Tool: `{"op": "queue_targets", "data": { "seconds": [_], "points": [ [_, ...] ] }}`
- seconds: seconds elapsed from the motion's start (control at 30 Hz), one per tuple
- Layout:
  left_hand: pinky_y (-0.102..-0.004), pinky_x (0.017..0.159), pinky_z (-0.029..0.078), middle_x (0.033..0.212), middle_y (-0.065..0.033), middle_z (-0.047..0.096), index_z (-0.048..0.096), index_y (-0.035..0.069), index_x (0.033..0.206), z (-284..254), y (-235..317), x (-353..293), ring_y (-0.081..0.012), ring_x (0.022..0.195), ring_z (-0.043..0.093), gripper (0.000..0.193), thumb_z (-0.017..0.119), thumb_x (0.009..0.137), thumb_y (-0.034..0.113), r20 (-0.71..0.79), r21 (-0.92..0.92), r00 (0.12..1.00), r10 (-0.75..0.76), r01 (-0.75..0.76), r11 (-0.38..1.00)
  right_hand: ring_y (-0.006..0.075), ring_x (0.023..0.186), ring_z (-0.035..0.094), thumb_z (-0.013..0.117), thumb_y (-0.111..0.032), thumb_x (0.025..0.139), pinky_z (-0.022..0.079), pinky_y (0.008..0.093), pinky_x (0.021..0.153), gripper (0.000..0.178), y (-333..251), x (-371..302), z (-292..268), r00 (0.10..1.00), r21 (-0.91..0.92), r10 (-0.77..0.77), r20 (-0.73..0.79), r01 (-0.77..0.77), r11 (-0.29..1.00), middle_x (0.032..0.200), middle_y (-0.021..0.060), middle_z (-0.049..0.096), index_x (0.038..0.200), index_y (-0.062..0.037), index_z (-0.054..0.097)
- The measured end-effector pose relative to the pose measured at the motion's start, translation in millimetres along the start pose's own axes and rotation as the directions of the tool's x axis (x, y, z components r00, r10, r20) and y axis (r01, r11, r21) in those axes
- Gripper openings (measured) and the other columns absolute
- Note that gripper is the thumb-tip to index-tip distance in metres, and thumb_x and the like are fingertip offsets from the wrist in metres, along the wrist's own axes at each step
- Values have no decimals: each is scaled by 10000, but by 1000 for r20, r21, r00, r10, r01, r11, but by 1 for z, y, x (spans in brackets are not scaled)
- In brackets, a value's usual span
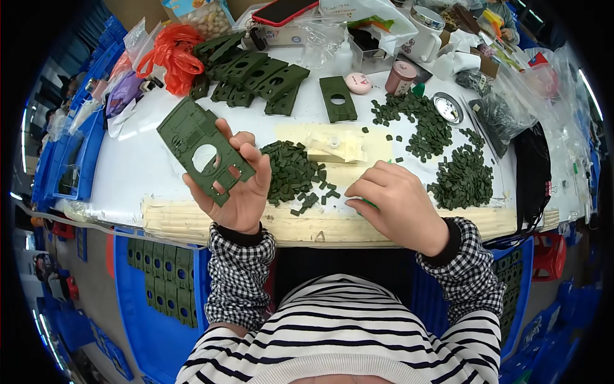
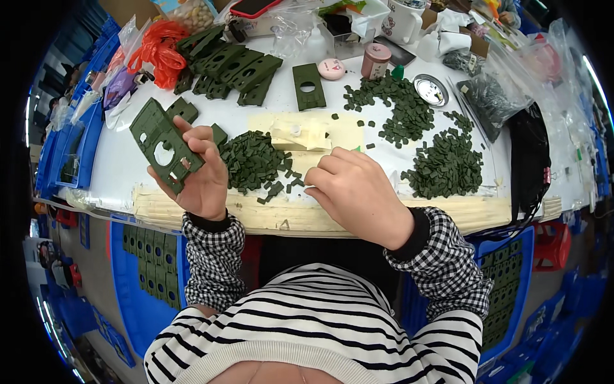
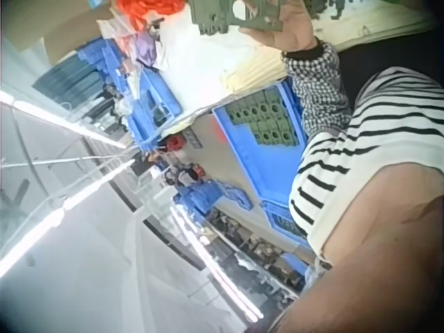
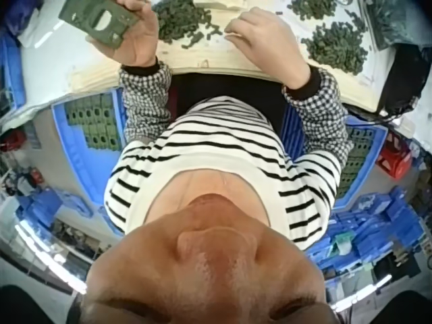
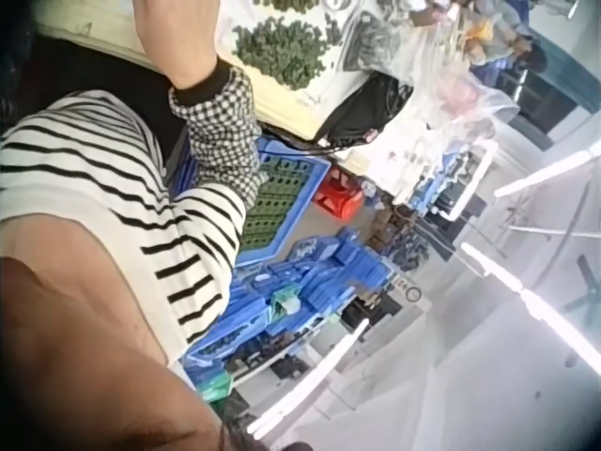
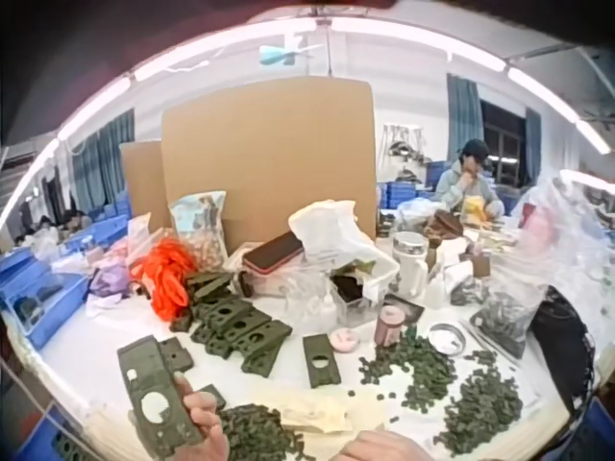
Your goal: Assembling plastic toy tank models by applying glue and attaching components.
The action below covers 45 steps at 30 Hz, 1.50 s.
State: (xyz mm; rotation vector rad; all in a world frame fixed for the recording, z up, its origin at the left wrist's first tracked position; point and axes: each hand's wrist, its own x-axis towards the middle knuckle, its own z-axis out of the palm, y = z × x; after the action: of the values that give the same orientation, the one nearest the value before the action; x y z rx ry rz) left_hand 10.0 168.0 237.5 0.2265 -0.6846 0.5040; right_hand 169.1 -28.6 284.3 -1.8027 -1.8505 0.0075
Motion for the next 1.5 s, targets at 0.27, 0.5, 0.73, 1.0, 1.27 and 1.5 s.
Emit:
{"op": "queue_targets", "data": {
  "seconds": [0.27,0.5,0.73,1.0,1.27,1.5],
  "points": [
    [-393,1094,374,1226,-84,398,265,90,1484,1,-8,-9,-227,1161,423,780,652,884,405,-179,234,982,66,-23,972,228,783,567,693,-91,723,474,352,711,101,-11,15,8,999,-165,27,45,-19,986,745,54,571,763,-48,610],
    [-409,1066,414,1284,-143,445,215,2,1481,6,-6,-9,-257,1178,483,758,526,947,441,-227,284,974,14,53,957,245,990,571,609,-32,736,471,340,824,369,-10,-8,-31,974,-385,4,227,86,919,1061,90,594,1102,-78,608],
    [-437,1050,433,1332,-196,480,233,-36,1468,23,-10,-16,-278,1191,537,701,421,990,441,-260,303,965,26,56,951,254,1017,574,603,-38,747,476,337,854,335,-1,-19,-27,983,-432,8,186,74,899,1071,98,613,1081,-62,619],
    [-442,1084,400,1377,-168,430,243,-5,1466,18,-4,-45,-271,1242,492,643,409,1003,409,-395,463,915,76,127,877,205,755,559,603,-52,700,467,314,690,105,-26,2,15,998,-327,-31,45,44,944,755,58,577,804,-33,591],
    [-455,1089,385,1374,-171,433,219,0,1477,21,-7,-50,-284,1254,477,670,430,998,417,-451,543,892,24,253,801,172,682,550,608,-77,683,444,280,628,72,-33,12,41,992,-491,-70,105,113,864,661,36,545,723,-54,553],
    [-455,1107,376,1394,-170,424,185,0,1493,17,-6,-51,-287,1266,471,654,410,1012,382,-392,512,920,-11,227,829,170,664,547,607,-74,691,443,278,617,71,-30,11,45,993,-496,-92,78,119,860,668,36,545,728,-63,547]
  ]
}}
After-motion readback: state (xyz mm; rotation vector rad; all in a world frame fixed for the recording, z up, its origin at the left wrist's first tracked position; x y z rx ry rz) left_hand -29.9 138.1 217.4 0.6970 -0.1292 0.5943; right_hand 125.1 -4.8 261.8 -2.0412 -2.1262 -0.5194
